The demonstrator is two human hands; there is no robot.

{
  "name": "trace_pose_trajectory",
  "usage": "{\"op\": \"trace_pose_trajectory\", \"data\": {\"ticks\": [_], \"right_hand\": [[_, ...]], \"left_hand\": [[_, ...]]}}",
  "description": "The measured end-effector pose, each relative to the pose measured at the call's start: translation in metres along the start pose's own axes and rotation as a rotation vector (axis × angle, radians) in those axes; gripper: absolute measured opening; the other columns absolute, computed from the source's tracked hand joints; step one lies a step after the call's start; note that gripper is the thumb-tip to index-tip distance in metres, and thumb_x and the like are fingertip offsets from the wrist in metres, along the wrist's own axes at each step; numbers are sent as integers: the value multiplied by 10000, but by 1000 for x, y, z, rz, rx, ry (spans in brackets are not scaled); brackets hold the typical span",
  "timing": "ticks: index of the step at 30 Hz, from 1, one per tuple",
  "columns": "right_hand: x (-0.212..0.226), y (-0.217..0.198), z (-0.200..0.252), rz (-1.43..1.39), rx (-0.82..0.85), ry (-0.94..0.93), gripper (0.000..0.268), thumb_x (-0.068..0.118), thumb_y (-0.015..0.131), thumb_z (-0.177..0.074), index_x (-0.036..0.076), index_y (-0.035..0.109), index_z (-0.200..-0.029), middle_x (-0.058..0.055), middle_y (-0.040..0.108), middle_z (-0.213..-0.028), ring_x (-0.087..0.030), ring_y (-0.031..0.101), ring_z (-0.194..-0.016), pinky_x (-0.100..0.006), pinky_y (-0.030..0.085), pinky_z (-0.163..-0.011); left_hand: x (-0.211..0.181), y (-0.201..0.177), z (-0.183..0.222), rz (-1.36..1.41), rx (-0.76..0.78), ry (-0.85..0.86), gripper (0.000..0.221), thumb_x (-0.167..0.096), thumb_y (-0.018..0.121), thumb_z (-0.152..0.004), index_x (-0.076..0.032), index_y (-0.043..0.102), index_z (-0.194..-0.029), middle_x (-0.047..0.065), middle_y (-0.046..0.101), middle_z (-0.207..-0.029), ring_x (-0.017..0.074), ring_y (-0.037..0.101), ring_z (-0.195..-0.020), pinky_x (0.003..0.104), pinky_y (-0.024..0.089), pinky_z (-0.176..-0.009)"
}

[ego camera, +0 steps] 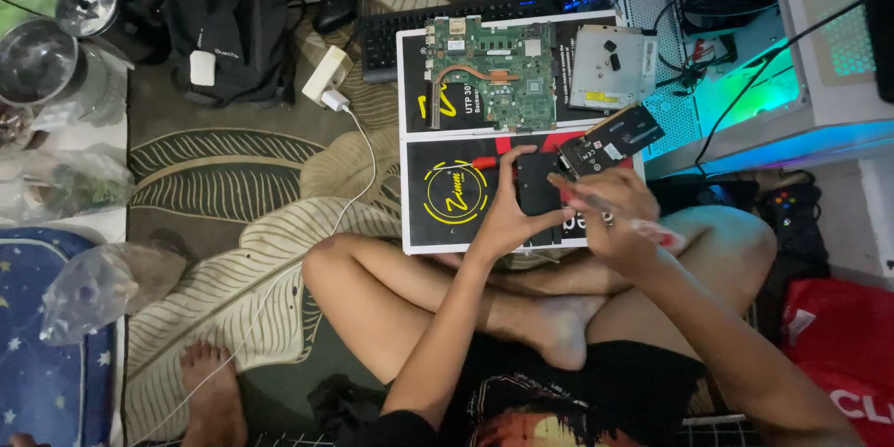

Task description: Using a screwdriver to remove screws from a small circuit board while sitting on the floor.

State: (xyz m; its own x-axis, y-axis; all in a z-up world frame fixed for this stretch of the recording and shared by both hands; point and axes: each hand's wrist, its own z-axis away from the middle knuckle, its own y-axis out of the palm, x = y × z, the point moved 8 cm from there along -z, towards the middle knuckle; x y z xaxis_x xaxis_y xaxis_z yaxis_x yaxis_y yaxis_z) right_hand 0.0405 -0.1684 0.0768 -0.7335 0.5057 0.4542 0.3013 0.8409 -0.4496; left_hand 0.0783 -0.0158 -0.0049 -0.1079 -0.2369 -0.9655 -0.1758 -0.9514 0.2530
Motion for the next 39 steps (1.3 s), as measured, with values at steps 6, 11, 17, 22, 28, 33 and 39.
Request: {"op": "trace_pose_trajectory", "data": {"ticks": [6, 11, 17, 22, 28, 33, 39], "right_hand": [[3, 0, -8, 122, 98, 18, 104, 98, 781, -955, 29, 749, -1025, -89, 765, -991, -331, 732, -866, -419, 541, -841], [9, 3, -21, -14, 128, 105, 132, 102, 783, -934, 44, 751, -1049, -80, 767, -977, -343, 735, -894, -431, 544, -860], [6, 3, -23, 27, 158, 145, 95, 138, 736, -997, 45, 750, -1008, -86, 759, -953, -323, 728, -888, -393, 536, -878], [-8, -21, -30, 2, 111, 262, 125, 151, 694, -1063, 30, 677, -1089, -137, 709, -962, -375, 688, -902, -449, 520, -891], [-33, 6, -14, 318, 533, 215, 168, 227, 748, -948, 77, 681, -917, -112, 688, -773, -339, 699, -767, -427, 555, -733], [-44, 57, 15, 447, 722, 6, 276, 346, 687, -918, 93, 730, -1021, -132, 706, -928, -344, 664, -923, -446, 531, -772], [-24, 82, 2, 439, 637, -102, 324, 447, 702, -888, 132, 673, -960, -75, 656, -865, -299, 641, -923, -411, 491, -756]], "left_hand": [[0, 2, 1, -15, 3, -19, 956, -193, 949, -645, -209, 414, -1437, 263, 577, -1354, 354, 616, -1181, 448, 559, -947], [-2, 0, 0, -19, 6, -36, 961, -183, 939, -656, -215, 393, -1447, 260, 585, -1333, 326, 622, -1150, 410, 565, -947], [-1, -2, 0, -2, 5, -49, 985, -178, 950, -649, -222, 388, -1456, 240, 603, -1303, 283, 623, -1105, 367, 566, -913], [-18, 7, 11, -15, -35, -47, 1000, -294, 932, -662, -203, 355, -1473, 307, 383, -1534, 406, 511, -1321, 497, 460, -1109], [36, -18, -5, 570, -100, -64, 332, -361, 631, -1015, -187, 515, -1273, 224, 692, -874, 307, 700, -540, 346, 590, -454], [22, -40, 8, 608, -205, -106, 432, -513, 592, -988, -88, 663, -960, 151, 683, -773, 256, 662, -462, 325, 523, -414], [37, -82, 22, 690, -270, -26, 442, -474, 515, -1033, -39, 588, -1069, 173, 657, -928, 332, 708, -593, 360, 563, -423]]}}
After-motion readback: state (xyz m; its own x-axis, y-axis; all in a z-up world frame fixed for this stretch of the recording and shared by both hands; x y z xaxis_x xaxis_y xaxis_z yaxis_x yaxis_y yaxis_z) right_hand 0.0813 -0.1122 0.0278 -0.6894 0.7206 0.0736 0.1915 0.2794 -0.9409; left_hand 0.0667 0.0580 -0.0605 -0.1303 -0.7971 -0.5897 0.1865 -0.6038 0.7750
